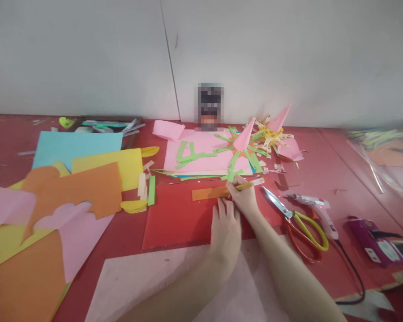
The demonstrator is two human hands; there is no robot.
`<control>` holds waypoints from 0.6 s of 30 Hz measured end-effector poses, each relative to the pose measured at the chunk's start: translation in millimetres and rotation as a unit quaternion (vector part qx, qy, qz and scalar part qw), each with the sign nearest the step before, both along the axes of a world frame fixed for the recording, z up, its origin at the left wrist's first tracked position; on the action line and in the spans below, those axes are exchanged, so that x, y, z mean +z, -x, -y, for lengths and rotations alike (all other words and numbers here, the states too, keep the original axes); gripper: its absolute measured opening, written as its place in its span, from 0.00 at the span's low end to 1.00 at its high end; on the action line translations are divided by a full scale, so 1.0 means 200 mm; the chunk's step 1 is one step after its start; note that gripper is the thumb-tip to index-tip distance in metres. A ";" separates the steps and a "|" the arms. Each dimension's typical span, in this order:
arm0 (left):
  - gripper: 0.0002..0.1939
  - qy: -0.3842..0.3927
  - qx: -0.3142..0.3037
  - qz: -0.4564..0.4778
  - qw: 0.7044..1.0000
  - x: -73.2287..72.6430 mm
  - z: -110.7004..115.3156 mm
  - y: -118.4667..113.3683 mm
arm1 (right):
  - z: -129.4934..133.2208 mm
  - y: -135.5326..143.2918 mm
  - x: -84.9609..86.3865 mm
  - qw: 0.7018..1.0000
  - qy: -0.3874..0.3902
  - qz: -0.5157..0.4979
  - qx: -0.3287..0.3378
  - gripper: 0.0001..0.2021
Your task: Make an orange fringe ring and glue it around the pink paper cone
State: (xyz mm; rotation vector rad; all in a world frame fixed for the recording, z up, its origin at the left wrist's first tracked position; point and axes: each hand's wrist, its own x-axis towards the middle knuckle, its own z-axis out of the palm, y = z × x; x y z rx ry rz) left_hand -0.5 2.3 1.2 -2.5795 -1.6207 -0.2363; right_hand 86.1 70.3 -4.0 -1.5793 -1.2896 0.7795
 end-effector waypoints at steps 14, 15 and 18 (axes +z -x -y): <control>0.17 0.007 0.001 0.000 1.000 0.01 0.00 0.00 | -0.01 -0.01 0.00 0.999 0.015 -0.024 0.023 0.13; 0.17 0.007 0.001 0.002 1.000 0.01 0.00 0.00 | 0.00 -0.01 0.00 1.000 0.012 -0.023 0.017 0.13; 0.17 0.006 0.003 -0.004 1.000 0.01 0.00 0.00 | 0.00 -0.01 -0.01 1.000 0.000 -0.008 0.008 0.14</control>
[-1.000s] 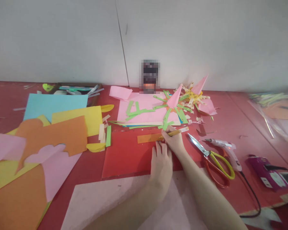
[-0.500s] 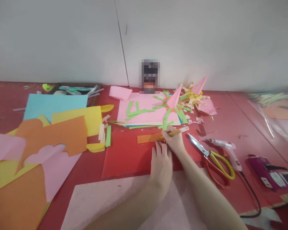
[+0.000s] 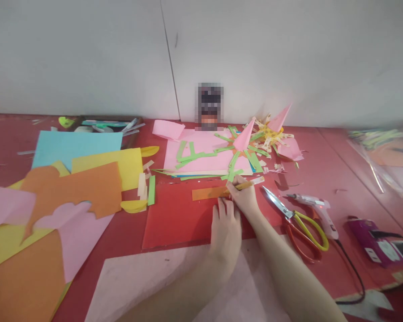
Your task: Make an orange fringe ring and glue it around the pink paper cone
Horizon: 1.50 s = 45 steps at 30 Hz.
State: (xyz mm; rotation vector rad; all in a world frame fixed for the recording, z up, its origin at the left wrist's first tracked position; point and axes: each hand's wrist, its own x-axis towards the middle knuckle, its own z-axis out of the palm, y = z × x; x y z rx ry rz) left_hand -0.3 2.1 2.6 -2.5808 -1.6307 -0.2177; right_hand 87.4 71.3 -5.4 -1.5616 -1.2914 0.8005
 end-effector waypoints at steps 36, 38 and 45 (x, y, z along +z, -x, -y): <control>0.22 0.008 -0.071 0.046 0.996 -0.03 -0.01 0.00 | -0.02 -0.09 0.04 0.960 -0.072 -0.176 -0.204 0.13; 0.22 0.009 -0.075 0.042 0.996 -0.04 -0.01 0.00 | -0.02 -0.09 0.05 0.958 -0.070 -0.180 -0.212 0.13; 0.23 0.016 -0.058 0.040 0.997 -0.04 -0.01 0.00 | -0.01 -0.09 0.04 0.967 -0.071 -0.147 -0.197 0.12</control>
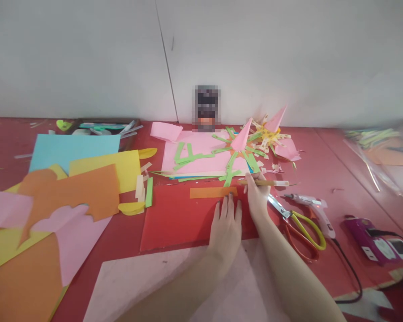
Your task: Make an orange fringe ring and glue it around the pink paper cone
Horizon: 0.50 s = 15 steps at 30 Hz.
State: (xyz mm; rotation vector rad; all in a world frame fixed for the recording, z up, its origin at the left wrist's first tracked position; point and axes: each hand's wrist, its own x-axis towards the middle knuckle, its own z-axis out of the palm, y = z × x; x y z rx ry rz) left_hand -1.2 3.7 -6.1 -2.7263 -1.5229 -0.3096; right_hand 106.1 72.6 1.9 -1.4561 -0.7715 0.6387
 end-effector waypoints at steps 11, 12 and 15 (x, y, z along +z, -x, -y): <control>0.23 0.017 0.039 0.006 0.999 0.01 0.01 0.00 | 0.01 0.00 0.00 0.998 0.005 0.062 0.004 0.13; 0.23 0.017 0.041 0.005 0.999 0.02 0.01 0.00 | 0.01 0.00 0.00 0.998 0.002 0.065 0.005 0.13; 0.23 0.011 0.044 0.001 0.999 0.02 0.01 0.00 | 0.00 0.01 0.00 0.998 -0.006 0.063 0.021 0.11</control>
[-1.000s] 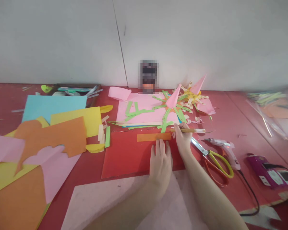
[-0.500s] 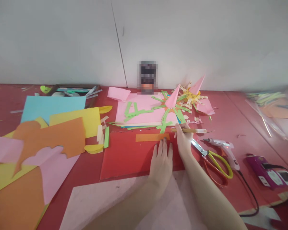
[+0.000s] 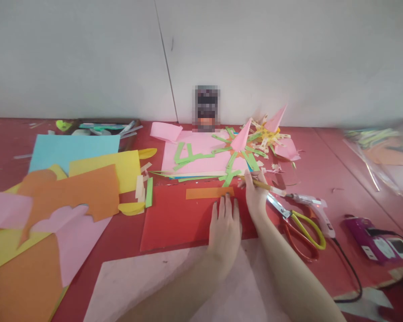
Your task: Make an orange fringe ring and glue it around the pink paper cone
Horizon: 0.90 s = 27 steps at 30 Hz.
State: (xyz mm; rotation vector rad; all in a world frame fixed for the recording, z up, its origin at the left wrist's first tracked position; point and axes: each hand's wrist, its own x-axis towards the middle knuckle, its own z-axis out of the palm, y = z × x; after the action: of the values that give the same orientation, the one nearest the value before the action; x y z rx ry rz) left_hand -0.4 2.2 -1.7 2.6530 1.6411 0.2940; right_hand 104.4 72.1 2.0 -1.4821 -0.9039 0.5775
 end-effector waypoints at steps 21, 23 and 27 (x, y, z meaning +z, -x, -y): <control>0.23 -0.004 -0.005 0.007 1.000 0.00 0.00 0.00 | 0.03 0.02 -0.01 0.972 0.029 0.218 0.089 0.13; 0.23 -0.006 -0.002 0.011 1.000 0.00 0.00 0.00 | 0.03 0.03 0.00 0.977 0.015 0.197 0.077 0.12; 0.23 -0.005 0.001 0.008 1.000 0.00 0.00 0.00 | 0.03 0.05 0.00 0.987 0.016 0.100 0.124 0.12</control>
State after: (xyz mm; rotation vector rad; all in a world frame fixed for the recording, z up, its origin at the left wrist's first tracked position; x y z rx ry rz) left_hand -0.6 1.8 -2.0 2.6492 1.6428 0.3222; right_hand 95.4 65.5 2.6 -1.4850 -1.2543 0.6341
